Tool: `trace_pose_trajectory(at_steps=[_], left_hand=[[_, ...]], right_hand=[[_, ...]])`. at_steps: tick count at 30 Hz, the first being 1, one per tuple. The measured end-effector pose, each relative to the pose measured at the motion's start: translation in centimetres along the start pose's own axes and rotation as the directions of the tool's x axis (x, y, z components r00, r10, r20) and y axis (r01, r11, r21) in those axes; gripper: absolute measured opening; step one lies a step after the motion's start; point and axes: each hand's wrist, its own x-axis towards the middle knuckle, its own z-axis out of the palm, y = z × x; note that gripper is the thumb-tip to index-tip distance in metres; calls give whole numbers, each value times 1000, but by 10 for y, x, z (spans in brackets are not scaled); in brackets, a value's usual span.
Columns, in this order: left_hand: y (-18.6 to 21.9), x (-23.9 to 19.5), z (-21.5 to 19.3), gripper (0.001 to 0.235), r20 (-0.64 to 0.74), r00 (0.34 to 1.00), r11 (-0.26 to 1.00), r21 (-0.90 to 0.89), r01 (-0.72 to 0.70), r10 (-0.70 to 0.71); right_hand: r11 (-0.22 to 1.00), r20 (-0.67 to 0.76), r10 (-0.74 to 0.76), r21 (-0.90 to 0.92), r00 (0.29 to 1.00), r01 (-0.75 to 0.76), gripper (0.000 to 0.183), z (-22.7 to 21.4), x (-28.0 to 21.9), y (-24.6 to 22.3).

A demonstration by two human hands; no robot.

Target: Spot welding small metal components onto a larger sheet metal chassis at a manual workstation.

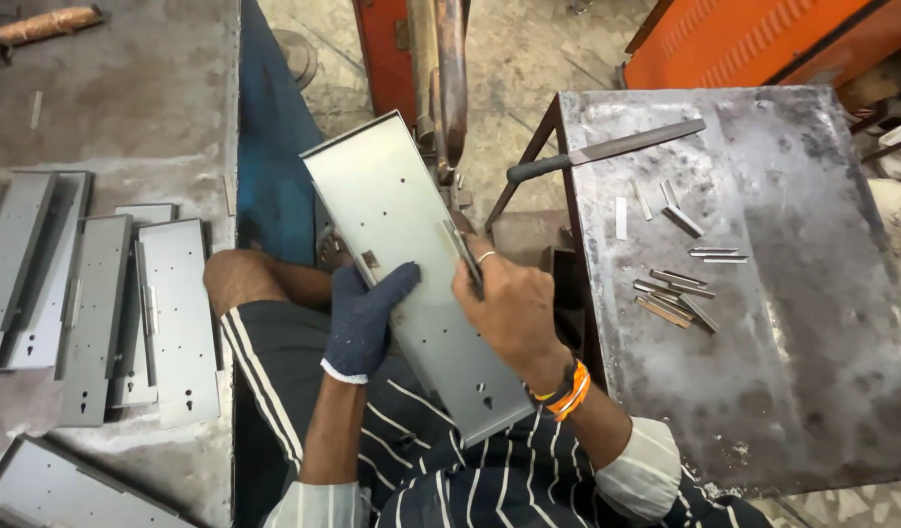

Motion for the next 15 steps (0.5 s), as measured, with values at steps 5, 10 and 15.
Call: trace_pose_trajectory(at_steps=[5, 10, 15], left_hand=[[29, -2, 15, 30, 22, 1000, 999, 35, -2, 1], [57, 19, 31, 32, 56, 980, 951, 236, -198, 190], [65, 34, 27, 36, 81, 992, 990, 100, -101, 93]], right_hand=[[998, -57, -67, -5, 996, 67, 34, -17, 14, -12], [978, -39, 44, -203, 998, -51, 27, -3, 32, -3], [984, -24, 55, -165, 998, -58, 28, -11, 44, -15]])
